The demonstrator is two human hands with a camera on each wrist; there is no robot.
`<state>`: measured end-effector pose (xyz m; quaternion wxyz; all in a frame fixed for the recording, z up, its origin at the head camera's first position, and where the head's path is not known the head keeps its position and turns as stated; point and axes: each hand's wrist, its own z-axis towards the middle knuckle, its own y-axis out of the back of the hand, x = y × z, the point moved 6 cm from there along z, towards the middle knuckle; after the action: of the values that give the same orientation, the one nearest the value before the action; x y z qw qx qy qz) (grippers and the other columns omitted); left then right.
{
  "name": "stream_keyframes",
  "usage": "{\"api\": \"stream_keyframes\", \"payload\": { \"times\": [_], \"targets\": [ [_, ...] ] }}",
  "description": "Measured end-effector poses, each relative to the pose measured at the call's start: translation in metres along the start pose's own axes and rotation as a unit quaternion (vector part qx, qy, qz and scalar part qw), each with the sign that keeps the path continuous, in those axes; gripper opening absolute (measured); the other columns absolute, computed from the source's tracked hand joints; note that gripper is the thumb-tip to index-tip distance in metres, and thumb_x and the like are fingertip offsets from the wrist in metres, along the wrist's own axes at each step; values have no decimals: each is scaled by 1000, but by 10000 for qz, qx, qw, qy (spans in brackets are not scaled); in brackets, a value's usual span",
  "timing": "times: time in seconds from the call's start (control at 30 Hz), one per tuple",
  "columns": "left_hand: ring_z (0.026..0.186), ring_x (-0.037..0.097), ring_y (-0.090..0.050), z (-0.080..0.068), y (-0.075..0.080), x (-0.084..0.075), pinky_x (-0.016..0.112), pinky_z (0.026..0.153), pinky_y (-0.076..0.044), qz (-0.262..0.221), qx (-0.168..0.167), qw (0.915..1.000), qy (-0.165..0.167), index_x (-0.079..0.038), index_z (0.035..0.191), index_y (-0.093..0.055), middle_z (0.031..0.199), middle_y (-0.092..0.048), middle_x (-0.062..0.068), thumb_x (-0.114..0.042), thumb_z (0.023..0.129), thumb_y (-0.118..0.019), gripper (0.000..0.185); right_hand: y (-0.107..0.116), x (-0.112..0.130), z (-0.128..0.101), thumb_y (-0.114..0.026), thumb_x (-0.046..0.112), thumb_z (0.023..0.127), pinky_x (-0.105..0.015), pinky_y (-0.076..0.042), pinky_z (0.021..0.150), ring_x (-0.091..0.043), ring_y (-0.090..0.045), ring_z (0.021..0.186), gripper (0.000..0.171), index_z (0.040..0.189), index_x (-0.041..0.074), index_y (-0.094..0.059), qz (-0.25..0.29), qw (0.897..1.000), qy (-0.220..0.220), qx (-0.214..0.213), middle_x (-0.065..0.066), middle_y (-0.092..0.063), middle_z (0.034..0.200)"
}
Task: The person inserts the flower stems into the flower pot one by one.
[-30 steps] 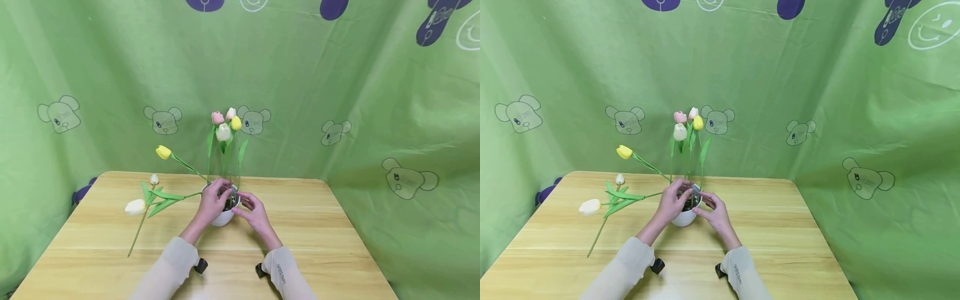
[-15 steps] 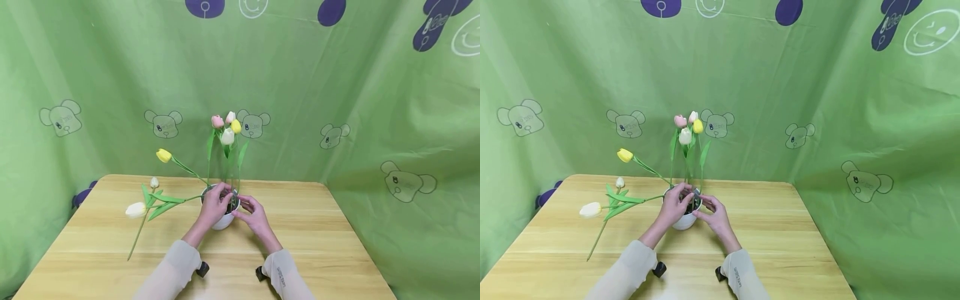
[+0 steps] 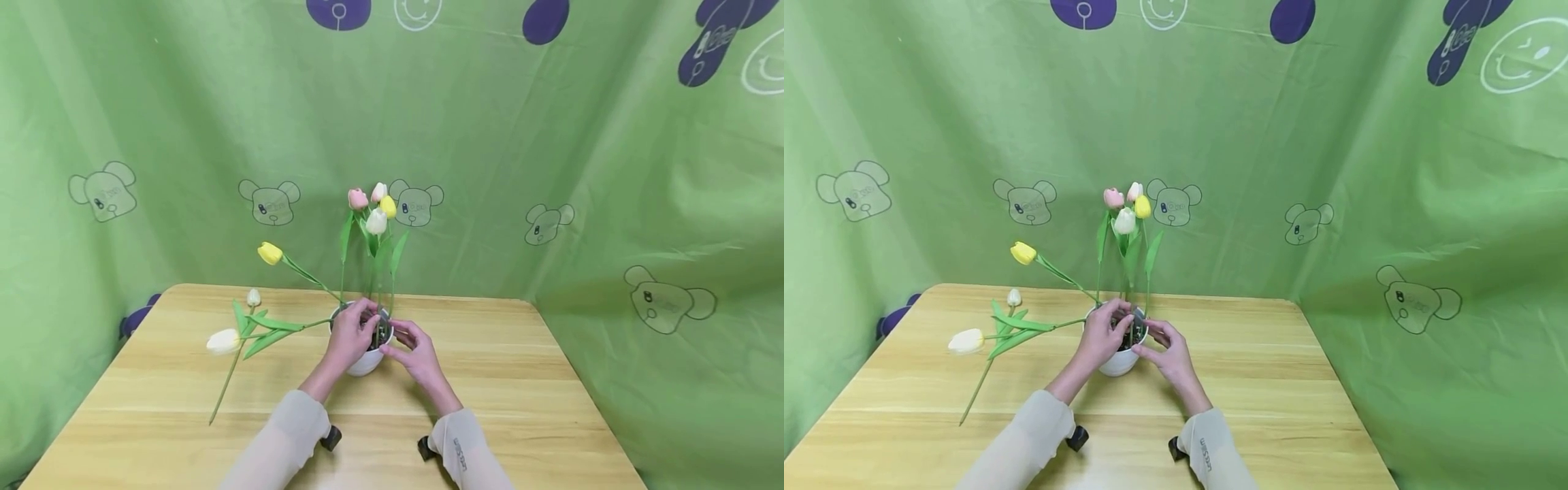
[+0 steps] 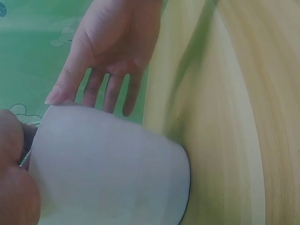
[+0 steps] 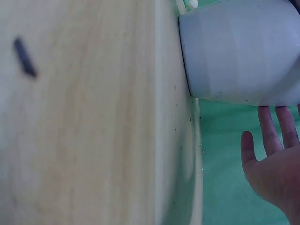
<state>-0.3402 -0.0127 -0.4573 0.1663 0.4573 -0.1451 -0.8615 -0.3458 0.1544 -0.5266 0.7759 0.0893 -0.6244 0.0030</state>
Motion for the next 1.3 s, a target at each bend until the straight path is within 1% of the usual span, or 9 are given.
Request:
{"api": "stream_keyframes", "payload": {
  "times": [0.13, 0.27, 0.43, 0.63, 0.73, 0.87, 1.0, 1.13, 1.3],
  "targets": [
    [87, 23, -72, -2, -1, 2, 28, 73, -61, -17, 49, 9999, 104, -3, 109, -69, 102, -74, 12, -1, 94, -71, 15, 0, -2, -3, -83, 4, 85, -56, -50, 109, -43, -55, 136, 58, 138, 3, -60, -14, 10000, -64, 8, -19, -56, 148],
    [86, 22, -72, -2, -1, 3, 27, 74, -61, 7, 73, 9998, 183, -3, 108, -70, 101, -74, 11, -1, 93, -72, 15, 1, -3, -5, -84, 4, 83, -56, -50, 109, -40, -56, 136, 58, 137, 6, -62, 4, 9999, -141, -34, -16, -58, 147],
    [88, 22, -72, 0, -2, 3, 28, 77, -62, -28, 139, 9996, 244, -2, 111, -69, 103, -74, 11, -2, 93, -72, 18, 0, -2, -4, -84, 4, 83, -58, -50, 108, -40, -57, 135, 57, 136, 5, -62, 56, 10000, -34, -6, -16, -58, 146],
    [92, 24, -73, 0, -3, 1, 29, 82, -63, -81, 198, 9995, 229, 1, 115, -69, 108, -74, 13, -2, 95, -71, 20, -1, -3, -1, -83, 4, 84, -59, -49, 108, -42, -58, 133, 57, 136, 2, -61, -19, 9999, 101, -9, -19, -58, 145],
    [93, 23, -73, 1, -3, 1, 27, 81, -62, -83, 157, 9993, 321, 0, 116, -69, 108, -74, 12, -4, 95, -71, 21, 0, -3, 0, -83, 3, 84, -60, -48, 110, -41, -58, 133, 57, 136, 2, -61, -34, 9999, 102, 0, -19, -58, 145],
    [91, 21, -71, 2, -5, 2, 25, 78, -62, -154, 202, 9984, 505, -1, 118, -69, 106, -73, 10, -7, 97, -70, 22, 1, -2, 0, -82, 1, 84, -60, -47, 110, -42, -57, 133, 56, 136, 1, -61, -54, 9999, 133, -16, -20, -58, 145],
    [89, 19, -70, 3, -7, 3, 29, 80, -62, 29, 226, 9978, 626, -3, 117, -69, 103, -74, 7, -9, 97, -70, 21, 1, -1, 0, -82, 1, 84, -59, -48, 110, -42, -56, 135, 57, 136, 1, -60, 0, 10000, 77, 45, -20, -57, 146],
    [91, 20, -72, 4, -7, 4, 33, 84, -62, 184, 231, 9973, 669, -5, 116, -69, 104, -75, 7, -10, 98, -70, 20, 1, 0, 1, -82, 1, 84, -61, -45, 112, -43, -55, 136, 57, 136, 1, -60, 48, 10000, 36, 28, -20, -57, 146],
    [90, 21, -72, 7, -6, 4, 33, 83, -63, 265, 250, 9965, 758, -4, 118, -68, 104, -75, 8, -10, 98, -69, 21, 0, 0, 4, -82, 1, 85, -60, -46, 112, -42, -55, 135, 56, 136, 1, -60, 24, 10000, 89, 33, -20, -57, 146]
  ]
}}
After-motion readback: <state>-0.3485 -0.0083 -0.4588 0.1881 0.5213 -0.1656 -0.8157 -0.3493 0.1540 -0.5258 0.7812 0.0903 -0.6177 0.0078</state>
